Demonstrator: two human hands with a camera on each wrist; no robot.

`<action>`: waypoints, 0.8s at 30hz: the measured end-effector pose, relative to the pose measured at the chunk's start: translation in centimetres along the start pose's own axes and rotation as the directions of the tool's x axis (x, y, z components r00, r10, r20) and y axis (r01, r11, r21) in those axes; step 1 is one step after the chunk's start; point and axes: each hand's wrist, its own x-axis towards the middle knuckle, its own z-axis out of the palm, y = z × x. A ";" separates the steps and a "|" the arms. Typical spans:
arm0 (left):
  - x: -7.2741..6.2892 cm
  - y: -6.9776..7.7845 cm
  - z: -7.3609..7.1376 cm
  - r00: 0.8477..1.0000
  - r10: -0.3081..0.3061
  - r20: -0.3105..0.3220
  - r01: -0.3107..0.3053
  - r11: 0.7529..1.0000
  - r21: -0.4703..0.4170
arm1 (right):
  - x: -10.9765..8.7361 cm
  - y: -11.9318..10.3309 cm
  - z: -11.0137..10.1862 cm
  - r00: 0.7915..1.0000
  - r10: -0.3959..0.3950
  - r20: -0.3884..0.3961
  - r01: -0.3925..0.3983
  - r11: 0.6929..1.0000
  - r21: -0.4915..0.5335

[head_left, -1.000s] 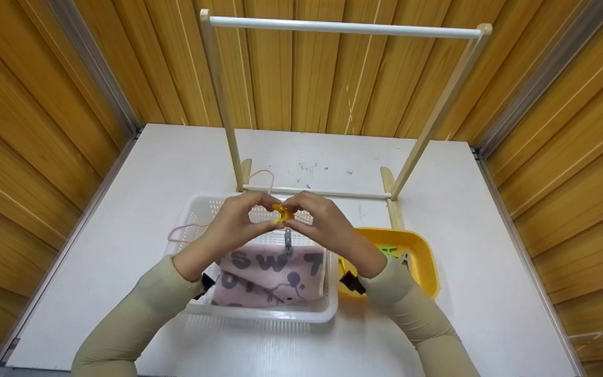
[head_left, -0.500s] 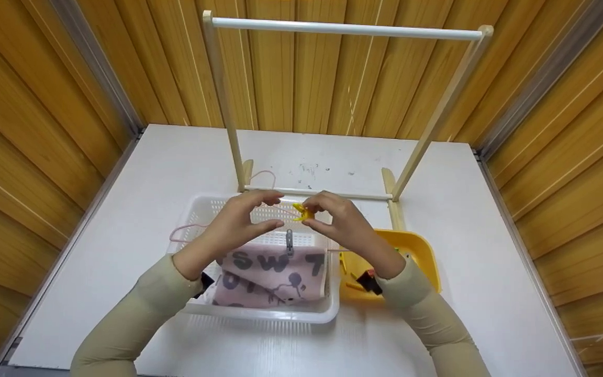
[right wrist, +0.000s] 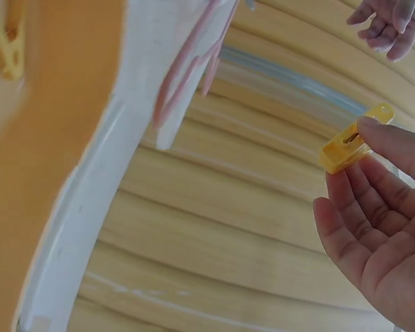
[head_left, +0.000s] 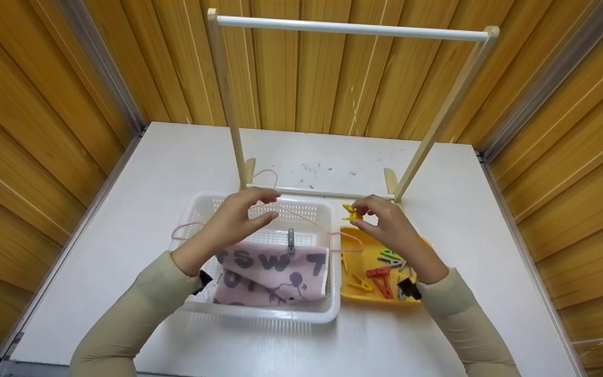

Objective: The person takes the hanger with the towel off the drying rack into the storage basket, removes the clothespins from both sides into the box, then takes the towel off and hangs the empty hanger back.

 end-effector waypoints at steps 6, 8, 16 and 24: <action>0.0 -0.2 0.1 1.000 0.013 0.001 -0.013 1.000 0.003 | -1.8 1.8 -0.9 0.990 0.123 0.063 -0.121 0.992 -0.041; 0.0 -0.3 0.1 1.000 0.019 0.004 -0.019 1.000 0.000 | -2.3 2.3 -1.1 0.981 0.167 0.098 -0.162 0.985 -0.054; 0.0 -0.6 0.0 1.000 0.002 0.022 -0.002 1.000 -0.001 | -3.6 4.0 -1.3 0.928 0.285 0.240 -0.260 0.957 -0.132; 0.0 -1.0 -0.1 0.999 0.014 0.038 -0.014 1.000 -0.007 | -3.9 6.0 -0.3 0.883 0.280 0.377 -0.220 0.956 -0.195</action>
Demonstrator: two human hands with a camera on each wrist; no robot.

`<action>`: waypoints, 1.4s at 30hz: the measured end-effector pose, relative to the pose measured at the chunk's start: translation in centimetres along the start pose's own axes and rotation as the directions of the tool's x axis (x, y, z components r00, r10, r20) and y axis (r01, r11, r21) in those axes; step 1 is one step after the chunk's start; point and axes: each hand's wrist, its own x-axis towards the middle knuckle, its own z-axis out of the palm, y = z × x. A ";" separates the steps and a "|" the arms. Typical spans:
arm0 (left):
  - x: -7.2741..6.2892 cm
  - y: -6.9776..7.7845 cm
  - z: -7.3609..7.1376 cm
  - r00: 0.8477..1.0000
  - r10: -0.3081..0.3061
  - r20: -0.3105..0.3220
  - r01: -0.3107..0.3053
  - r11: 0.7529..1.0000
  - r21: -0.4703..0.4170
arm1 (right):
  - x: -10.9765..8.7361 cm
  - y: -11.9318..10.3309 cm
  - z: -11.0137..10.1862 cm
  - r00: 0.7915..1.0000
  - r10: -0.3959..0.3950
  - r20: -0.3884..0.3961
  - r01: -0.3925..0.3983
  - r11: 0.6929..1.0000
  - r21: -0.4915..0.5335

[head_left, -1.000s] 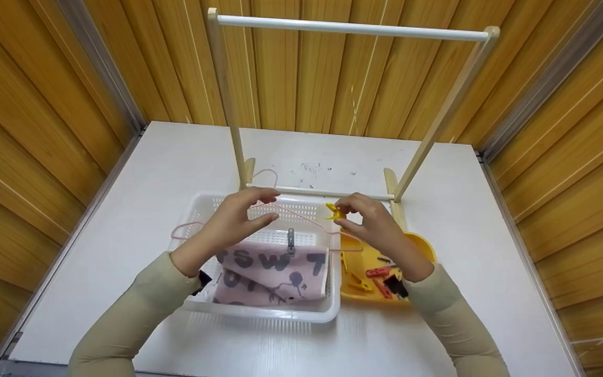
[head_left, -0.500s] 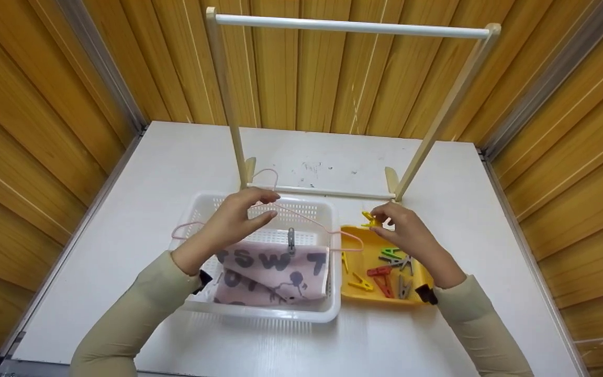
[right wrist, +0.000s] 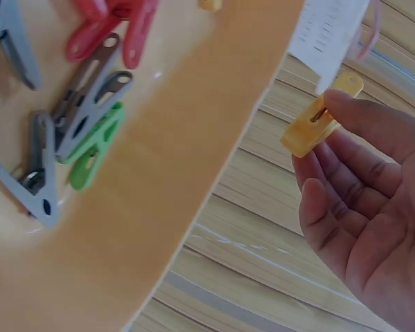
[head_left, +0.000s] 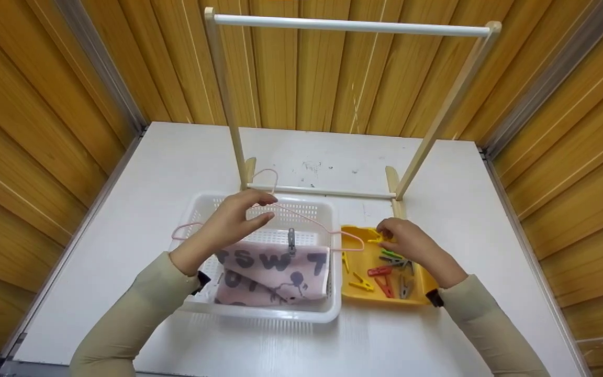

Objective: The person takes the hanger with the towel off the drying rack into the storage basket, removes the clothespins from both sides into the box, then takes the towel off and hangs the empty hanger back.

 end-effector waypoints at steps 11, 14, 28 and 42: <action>-0.2 -0.2 0.4 0.999 -0.011 0.051 0.009 0.999 0.034 | 1.5 0.3 1.1 0.995 -0.005 0.103 0.011 0.998 -0.062; -0.2 -0.4 0.6 0.997 -0.014 0.077 0.011 0.999 0.032 | 1.9 0.2 1.7 0.991 -0.018 0.133 0.030 0.995 -0.091; -0.1 -1.3 1.3 0.990 -0.020 0.138 0.013 0.998 0.055 | 3.0 -0.2 4.1 0.968 0.015 0.250 -0.013 1.000 -0.010; -0.1 -2.1 1.6 0.987 -0.014 0.159 0.007 0.999 0.043 | 3.2 -0.7 5.1 0.907 0.255 0.337 -0.317 0.938 0.143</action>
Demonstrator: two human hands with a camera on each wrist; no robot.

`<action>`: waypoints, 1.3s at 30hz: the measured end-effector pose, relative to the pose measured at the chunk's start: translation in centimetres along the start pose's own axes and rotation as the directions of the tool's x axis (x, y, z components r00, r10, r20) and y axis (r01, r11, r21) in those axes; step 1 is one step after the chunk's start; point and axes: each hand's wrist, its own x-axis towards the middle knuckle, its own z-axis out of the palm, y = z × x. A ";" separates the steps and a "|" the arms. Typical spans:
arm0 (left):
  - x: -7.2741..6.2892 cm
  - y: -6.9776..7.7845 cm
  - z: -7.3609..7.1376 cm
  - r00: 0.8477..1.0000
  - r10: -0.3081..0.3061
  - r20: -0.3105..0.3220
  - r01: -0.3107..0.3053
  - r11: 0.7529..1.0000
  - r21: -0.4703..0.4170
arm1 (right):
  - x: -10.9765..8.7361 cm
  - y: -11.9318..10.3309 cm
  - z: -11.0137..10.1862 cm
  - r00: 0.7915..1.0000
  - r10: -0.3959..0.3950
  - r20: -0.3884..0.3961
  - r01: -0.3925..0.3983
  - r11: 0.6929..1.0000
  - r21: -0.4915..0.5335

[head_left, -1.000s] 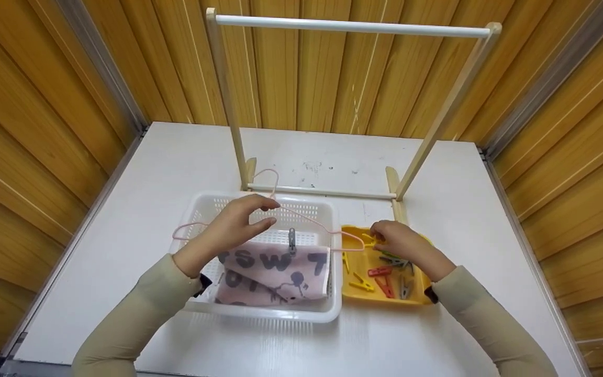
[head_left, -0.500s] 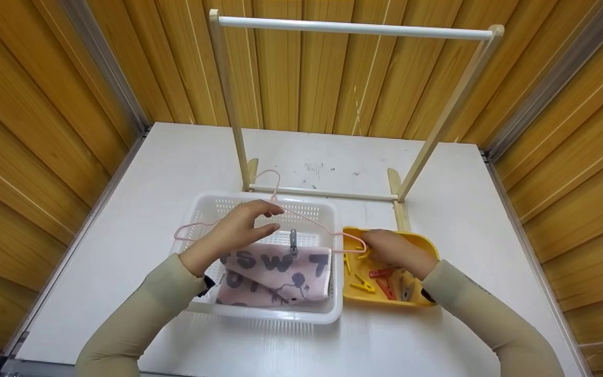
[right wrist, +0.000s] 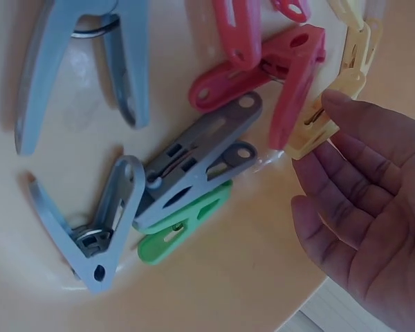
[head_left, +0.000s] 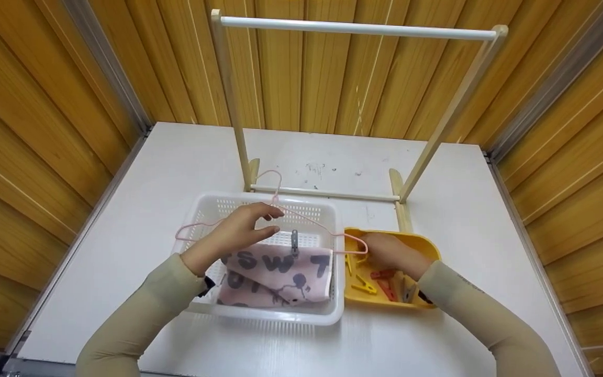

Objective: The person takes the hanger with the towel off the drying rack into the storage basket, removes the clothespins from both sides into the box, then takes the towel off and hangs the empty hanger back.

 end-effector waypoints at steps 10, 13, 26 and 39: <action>0.4 -0.1 0.1 0.999 -0.012 0.035 0.012 1.000 -0.023 | 0.4 0.5 0.1 1.000 -0.010 -0.002 0.010 0.998 -0.064; 0.4 -0.1 0.2 0.999 -0.009 0.039 0.009 1.000 -0.020 | 0.4 0.5 0.1 0.997 -0.076 -0.009 0.073 0.980 -0.183; 1.1 -0.4 0.3 0.993 -0.071 0.093 0.072 0.997 -0.012 | 0.3 0.6 0.3 0.999 -0.054 -0.007 0.051 0.979 -0.200; 1.7 -1.9 0.3 0.986 -0.070 0.150 0.073 0.997 -0.013 | -1.5 -0.2 -2.6 0.953 -0.300 -0.043 0.273 0.911 -0.311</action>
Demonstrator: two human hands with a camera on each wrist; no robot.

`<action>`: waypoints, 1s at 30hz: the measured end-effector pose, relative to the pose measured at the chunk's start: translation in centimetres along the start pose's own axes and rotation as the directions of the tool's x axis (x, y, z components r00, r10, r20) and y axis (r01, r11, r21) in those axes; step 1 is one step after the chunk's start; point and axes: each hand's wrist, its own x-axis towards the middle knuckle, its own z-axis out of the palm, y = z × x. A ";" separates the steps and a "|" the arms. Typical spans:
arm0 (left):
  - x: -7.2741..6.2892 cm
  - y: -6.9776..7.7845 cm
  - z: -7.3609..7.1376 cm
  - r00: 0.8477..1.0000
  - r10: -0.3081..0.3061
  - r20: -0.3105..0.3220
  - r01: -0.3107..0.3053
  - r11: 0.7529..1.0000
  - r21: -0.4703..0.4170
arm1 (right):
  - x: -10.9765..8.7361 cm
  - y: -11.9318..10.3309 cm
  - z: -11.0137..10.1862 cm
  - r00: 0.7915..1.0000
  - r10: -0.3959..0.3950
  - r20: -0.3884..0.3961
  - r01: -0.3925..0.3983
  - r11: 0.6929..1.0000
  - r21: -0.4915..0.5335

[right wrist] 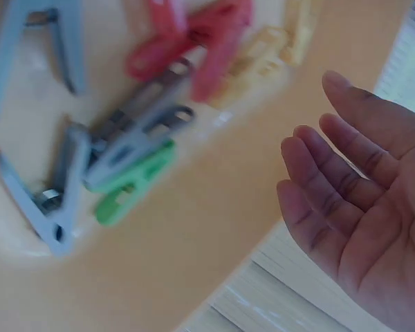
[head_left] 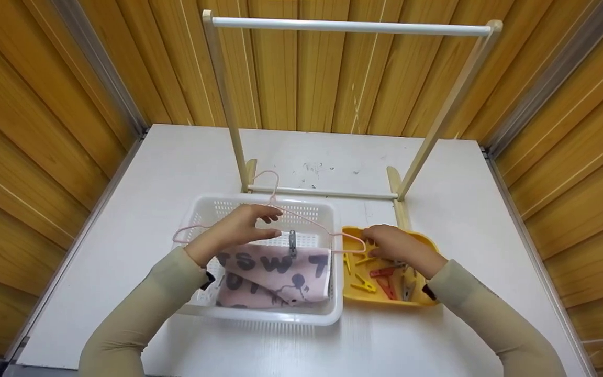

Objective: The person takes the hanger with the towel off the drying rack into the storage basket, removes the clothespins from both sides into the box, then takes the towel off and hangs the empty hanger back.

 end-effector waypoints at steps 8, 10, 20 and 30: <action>0.6 0.1 0.5 1.000 0.017 0.026 -0.017 1.000 -0.016 | -0.6 0.0 -2.2 0.995 -0.038 -0.096 0.035 0.999 -0.031; 0.9 0.2 0.7 0.999 0.015 0.036 -0.015 1.000 -0.016 | -0.7 -0.1 -2.6 0.994 -0.022 -0.111 0.021 1.000 -0.009; 2.6 -0.1 2.2 0.993 0.001 0.119 -0.001 1.000 -0.003 | -1.7 -1.5 -3.7 0.968 -0.058 -0.245 0.079 0.994 0.079; 3.1 -0.1 3.6 0.996 0.010 0.087 -0.010 1.000 0.010 | -1.7 -2.2 -3.6 0.962 -0.069 -0.266 0.105 0.987 0.124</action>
